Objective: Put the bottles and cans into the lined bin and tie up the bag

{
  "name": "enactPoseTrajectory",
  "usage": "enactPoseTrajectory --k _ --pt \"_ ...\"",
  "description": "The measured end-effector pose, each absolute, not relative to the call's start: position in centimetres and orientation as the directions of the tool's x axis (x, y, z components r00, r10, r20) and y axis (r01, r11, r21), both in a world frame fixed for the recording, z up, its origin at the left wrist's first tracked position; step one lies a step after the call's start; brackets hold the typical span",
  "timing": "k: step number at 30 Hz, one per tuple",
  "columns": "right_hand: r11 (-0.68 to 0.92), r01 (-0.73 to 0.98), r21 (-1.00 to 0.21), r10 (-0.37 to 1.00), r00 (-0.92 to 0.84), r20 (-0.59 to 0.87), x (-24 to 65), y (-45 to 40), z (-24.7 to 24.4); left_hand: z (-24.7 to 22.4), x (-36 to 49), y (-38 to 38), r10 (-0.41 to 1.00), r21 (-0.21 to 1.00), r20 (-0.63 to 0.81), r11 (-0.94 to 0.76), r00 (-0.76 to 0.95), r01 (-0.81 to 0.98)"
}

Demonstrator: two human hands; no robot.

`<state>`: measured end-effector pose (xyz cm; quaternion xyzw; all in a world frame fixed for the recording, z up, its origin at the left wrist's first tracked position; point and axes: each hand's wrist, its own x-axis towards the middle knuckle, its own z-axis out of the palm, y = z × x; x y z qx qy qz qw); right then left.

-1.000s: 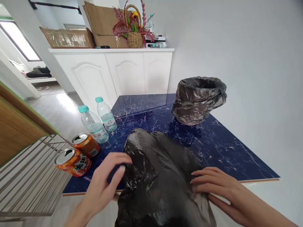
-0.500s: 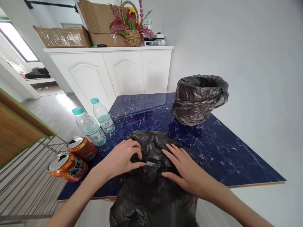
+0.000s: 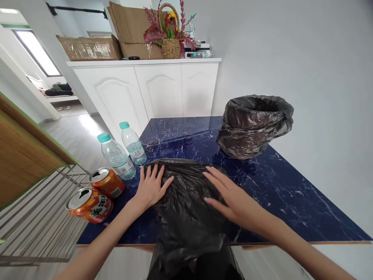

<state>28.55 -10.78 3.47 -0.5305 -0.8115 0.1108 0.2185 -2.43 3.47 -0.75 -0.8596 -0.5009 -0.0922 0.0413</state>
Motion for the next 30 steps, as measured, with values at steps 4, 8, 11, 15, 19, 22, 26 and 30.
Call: enactPoseTrajectory --k 4,8,11,15,19,22,26,30 --pt "0.648 0.674 -0.354 0.756 -0.623 0.198 24.2 -14.6 4.9 -0.3 -2.3 2.6 0.841 0.006 0.316 -0.464 0.439 0.886" --pt "0.707 0.644 -0.291 0.703 -0.684 0.194 21.5 -16.3 1.7 0.2 -3.6 2.4 0.764 0.059 0.174 -0.638 0.621 0.768" --pt "0.675 0.689 -0.262 0.737 -0.615 0.282 20.7 -16.3 -1.0 0.3 -4.8 2.4 0.746 0.128 0.056 -0.665 0.664 0.736" --pt "0.747 0.558 -0.362 0.660 -0.552 0.511 21.5 -16.2 -1.4 0.9 -6.1 1.7 0.721 0.218 0.071 -0.686 0.690 0.694" --pt "0.671 0.431 -0.603 0.736 -0.488 0.470 25.0 -17.7 0.3 2.3 -8.2 0.4 0.685 0.288 0.109 -0.715 0.721 0.636" --pt "0.336 0.547 -0.767 0.941 -0.169 0.291 28.3 -19.1 1.1 3.1 -10.0 -1.1 0.628 0.327 0.102 -0.753 0.771 0.571" --pt "0.021 0.313 -0.950 0.980 0.180 0.081 31.0 -18.7 2.1 3.3 -10.5 -2.7 0.590 0.373 0.128 -0.774 0.798 0.512" --pt "-0.107 0.152 -0.983 0.916 0.398 -0.038 30.8 -15.9 4.1 3.3 -9.1 -3.3 0.589 0.487 0.202 -0.754 0.782 0.442"
